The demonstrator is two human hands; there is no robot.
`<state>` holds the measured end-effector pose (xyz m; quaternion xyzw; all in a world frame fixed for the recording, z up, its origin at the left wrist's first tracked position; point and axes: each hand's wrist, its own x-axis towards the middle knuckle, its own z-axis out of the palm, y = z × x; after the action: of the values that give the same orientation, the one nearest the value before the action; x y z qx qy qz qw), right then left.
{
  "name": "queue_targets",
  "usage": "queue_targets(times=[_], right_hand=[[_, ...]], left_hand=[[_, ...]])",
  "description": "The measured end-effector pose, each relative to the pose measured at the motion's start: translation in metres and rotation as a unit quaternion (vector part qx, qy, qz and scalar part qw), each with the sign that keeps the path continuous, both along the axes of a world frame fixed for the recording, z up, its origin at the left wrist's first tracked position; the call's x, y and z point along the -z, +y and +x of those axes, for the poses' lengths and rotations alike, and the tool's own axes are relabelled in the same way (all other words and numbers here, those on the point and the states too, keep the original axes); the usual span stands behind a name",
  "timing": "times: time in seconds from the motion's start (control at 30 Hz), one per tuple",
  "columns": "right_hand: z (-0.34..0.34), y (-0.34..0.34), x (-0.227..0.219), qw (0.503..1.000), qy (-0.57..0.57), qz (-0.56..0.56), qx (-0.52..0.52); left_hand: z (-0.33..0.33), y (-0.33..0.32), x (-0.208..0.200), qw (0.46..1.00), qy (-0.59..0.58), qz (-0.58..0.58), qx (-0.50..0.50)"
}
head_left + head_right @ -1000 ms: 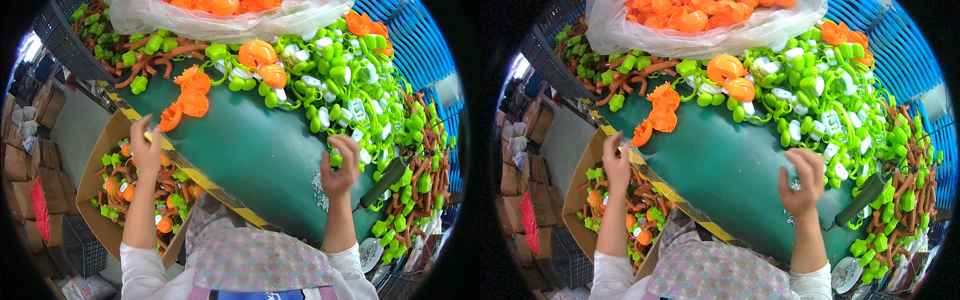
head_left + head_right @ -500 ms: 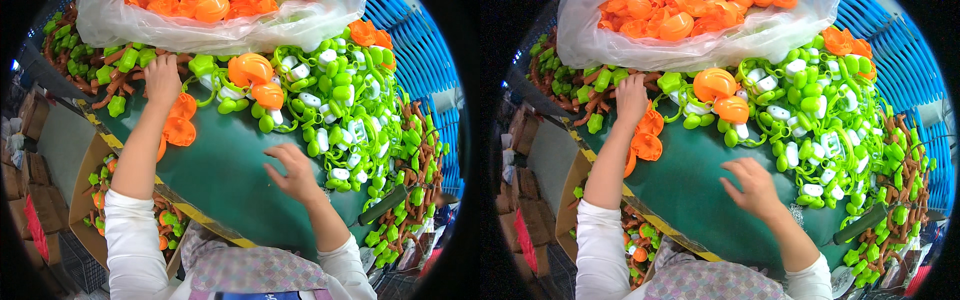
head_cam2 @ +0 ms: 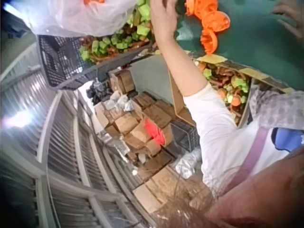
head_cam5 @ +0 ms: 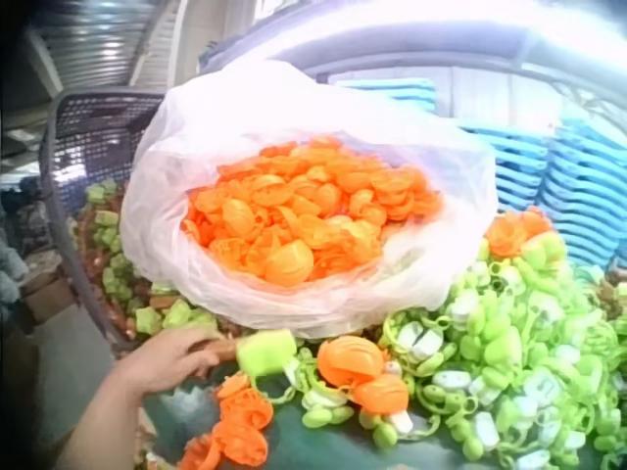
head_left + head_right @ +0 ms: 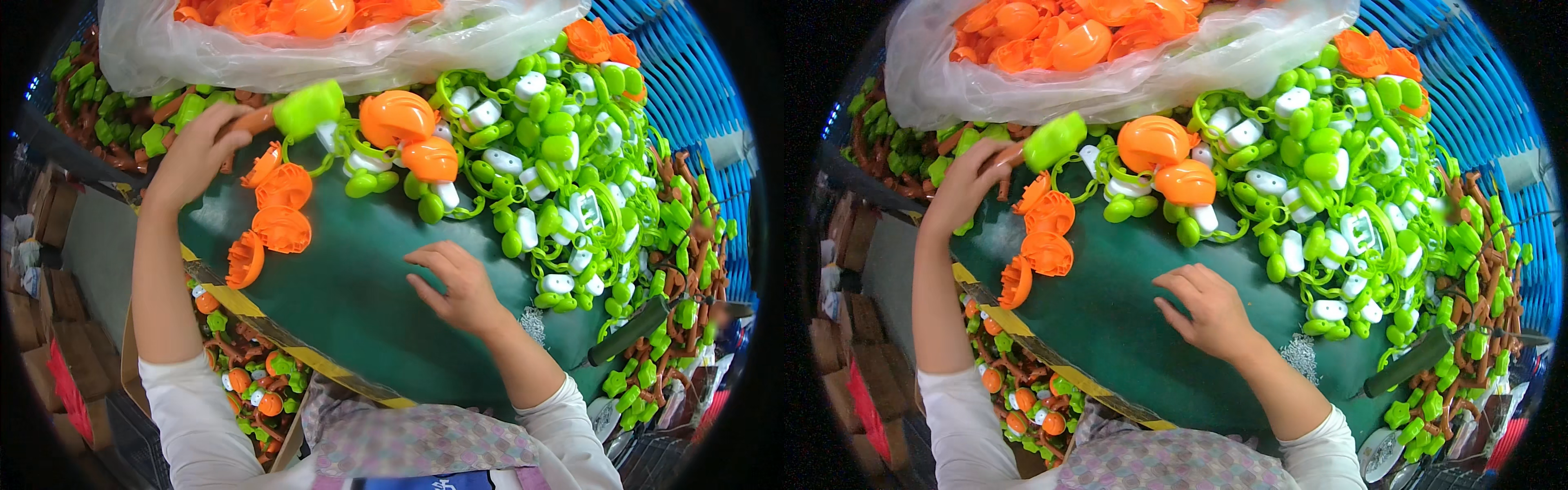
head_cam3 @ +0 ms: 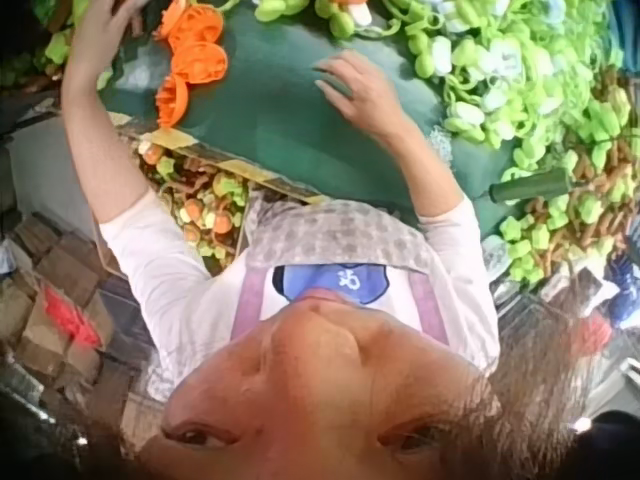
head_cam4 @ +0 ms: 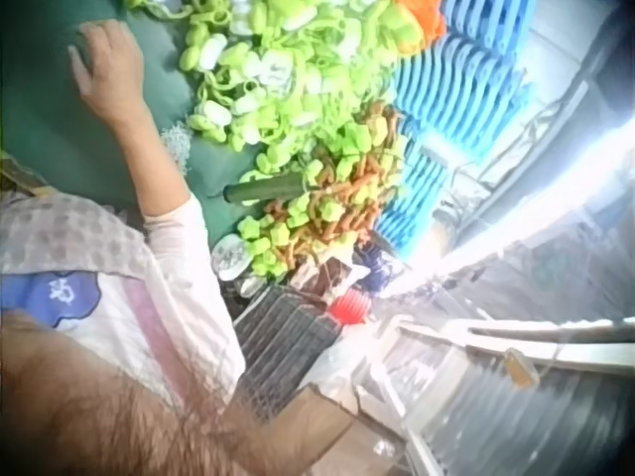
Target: The person assembles small plastic toy components on a green worktable. They pick up orange and green plastic parts, align them, and use a green power drill to fasten them together. Completed units are placed into a cardboard box below the table.
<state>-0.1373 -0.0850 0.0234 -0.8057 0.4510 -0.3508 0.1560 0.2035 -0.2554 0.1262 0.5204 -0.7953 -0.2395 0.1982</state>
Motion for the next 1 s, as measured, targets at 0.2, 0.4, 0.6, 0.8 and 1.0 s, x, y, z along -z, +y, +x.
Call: queue_targets(times=[0.2,0.4,0.6,0.8,1.0], right_hand=[[-0.021,0.021,-0.005,0.979,-0.151,0.083,0.107],[-0.002,0.042,-0.019,0.908,-0.252,0.329,0.070],[-0.039,0.013,0.029,0.983,-0.007,0.016,0.185],[-0.059,-0.031,0.054,0.930,0.296,-0.070,0.206],[-0.028,0.032,0.014,0.967,-0.163,0.136,0.142]], left_hand=[[-0.047,0.123,0.059,0.849,0.441,0.286,0.060],[-0.109,0.220,0.108,0.794,0.494,0.350,-0.054],[-0.114,0.269,0.125,0.856,0.359,0.342,-0.145],[-0.111,0.266,0.108,0.984,-0.144,0.049,-0.090],[-0.119,0.261,0.108,0.983,-0.073,-0.156,-0.058]])
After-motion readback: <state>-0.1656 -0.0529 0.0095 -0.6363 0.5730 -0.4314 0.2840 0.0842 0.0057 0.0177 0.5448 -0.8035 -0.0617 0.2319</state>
